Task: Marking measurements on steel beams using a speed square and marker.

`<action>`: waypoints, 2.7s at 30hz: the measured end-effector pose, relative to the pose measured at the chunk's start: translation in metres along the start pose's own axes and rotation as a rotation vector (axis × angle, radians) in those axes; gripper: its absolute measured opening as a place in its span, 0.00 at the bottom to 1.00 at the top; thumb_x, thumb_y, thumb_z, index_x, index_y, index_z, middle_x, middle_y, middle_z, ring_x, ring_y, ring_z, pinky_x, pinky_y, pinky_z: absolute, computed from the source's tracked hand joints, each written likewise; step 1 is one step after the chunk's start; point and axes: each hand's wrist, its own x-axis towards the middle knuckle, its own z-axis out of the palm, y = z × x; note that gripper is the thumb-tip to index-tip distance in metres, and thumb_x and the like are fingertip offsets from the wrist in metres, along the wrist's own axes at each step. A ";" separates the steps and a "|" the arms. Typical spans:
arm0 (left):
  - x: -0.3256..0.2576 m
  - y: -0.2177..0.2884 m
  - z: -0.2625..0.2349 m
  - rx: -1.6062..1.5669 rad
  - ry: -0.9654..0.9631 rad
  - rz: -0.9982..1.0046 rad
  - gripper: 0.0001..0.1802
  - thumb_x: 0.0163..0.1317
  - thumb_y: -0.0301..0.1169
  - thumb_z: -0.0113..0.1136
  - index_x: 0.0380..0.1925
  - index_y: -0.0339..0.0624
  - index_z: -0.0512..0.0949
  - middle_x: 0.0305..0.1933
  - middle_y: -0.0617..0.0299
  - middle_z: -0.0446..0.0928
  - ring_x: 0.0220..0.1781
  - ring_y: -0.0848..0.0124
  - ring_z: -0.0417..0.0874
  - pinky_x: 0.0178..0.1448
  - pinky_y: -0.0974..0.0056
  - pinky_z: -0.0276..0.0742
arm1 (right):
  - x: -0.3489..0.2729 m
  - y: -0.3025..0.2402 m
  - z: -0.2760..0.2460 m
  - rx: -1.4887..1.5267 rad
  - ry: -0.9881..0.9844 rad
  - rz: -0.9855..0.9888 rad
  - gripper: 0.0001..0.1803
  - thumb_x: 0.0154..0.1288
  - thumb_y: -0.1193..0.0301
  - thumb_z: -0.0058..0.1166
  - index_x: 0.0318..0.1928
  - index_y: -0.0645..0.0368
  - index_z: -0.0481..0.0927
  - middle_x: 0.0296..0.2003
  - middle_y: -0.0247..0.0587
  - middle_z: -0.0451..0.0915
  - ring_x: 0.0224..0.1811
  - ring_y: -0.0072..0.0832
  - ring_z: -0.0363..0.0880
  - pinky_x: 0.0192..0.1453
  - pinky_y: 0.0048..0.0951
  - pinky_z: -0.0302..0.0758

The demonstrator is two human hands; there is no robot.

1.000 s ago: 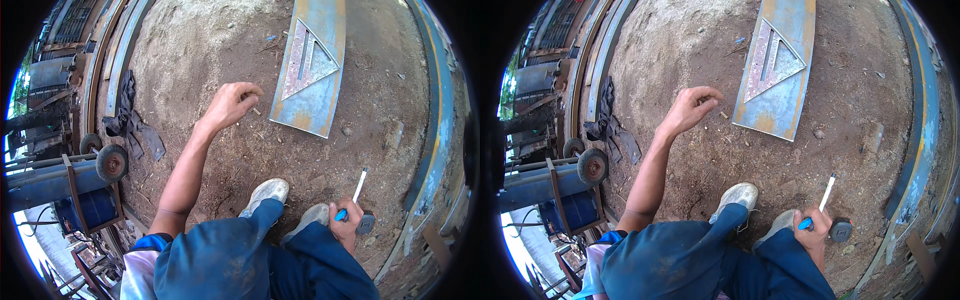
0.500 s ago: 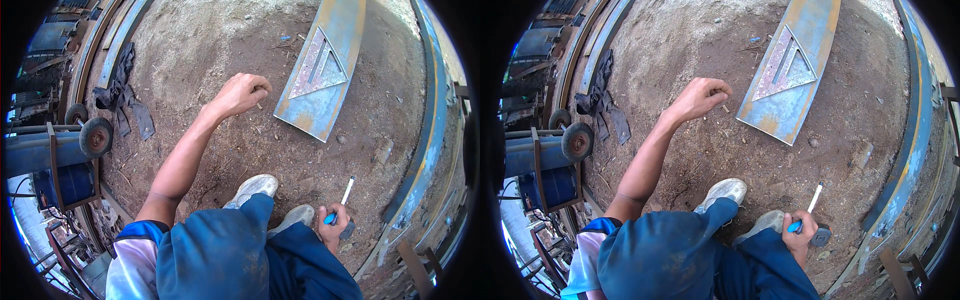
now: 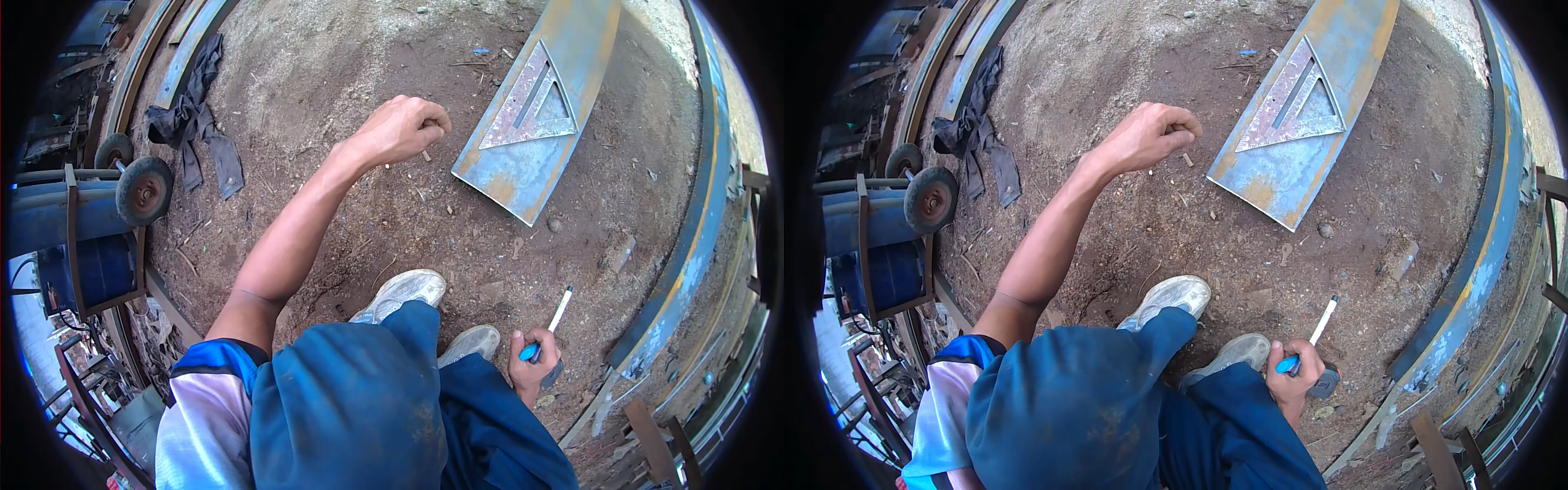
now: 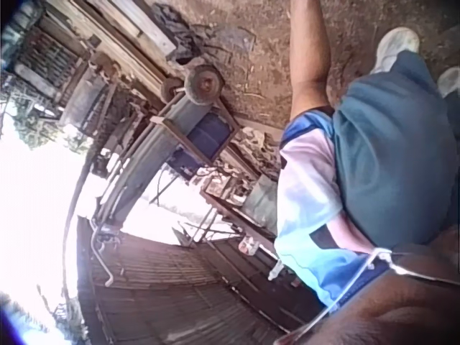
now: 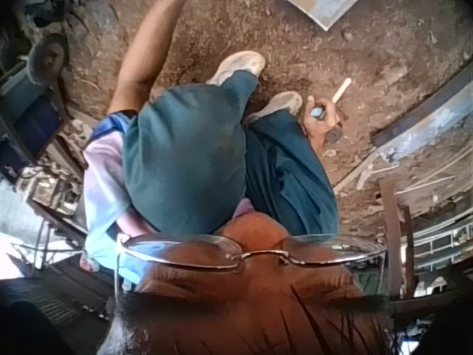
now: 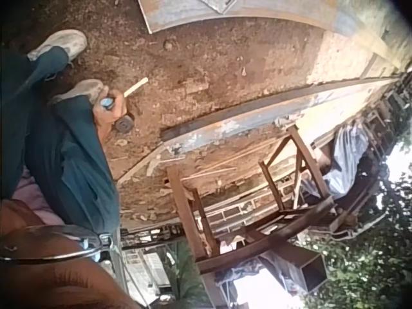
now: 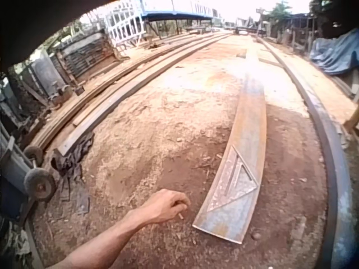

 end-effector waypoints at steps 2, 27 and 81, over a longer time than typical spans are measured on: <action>-0.001 -0.001 0.001 0.001 0.001 0.018 0.12 0.68 0.31 0.63 0.46 0.37 0.87 0.39 0.52 0.89 0.39 0.63 0.89 0.47 0.55 0.83 | 0.000 0.001 0.000 0.004 0.009 -0.035 0.11 0.58 0.80 0.68 0.33 0.61 0.76 0.22 0.42 0.77 0.20 0.30 0.76 0.27 0.31 0.69; -0.006 -0.058 0.108 0.149 0.004 0.315 0.16 0.70 0.45 0.63 0.41 0.42 0.81 0.39 0.56 0.83 0.44 0.51 0.87 0.45 0.48 0.84 | 0.001 -0.002 0.001 -0.009 0.028 -0.070 0.11 0.58 0.80 0.68 0.33 0.62 0.76 0.22 0.42 0.77 0.20 0.30 0.76 0.27 0.30 0.70; 0.045 -0.030 0.104 -0.958 -0.054 -0.112 0.34 0.76 0.21 0.49 0.80 0.38 0.54 0.82 0.50 0.59 0.83 0.59 0.60 0.83 0.56 0.58 | 0.003 -0.034 -0.012 0.134 0.129 -0.075 0.09 0.61 0.71 0.70 0.31 0.56 0.81 0.22 0.48 0.78 0.22 0.43 0.78 0.27 0.41 0.73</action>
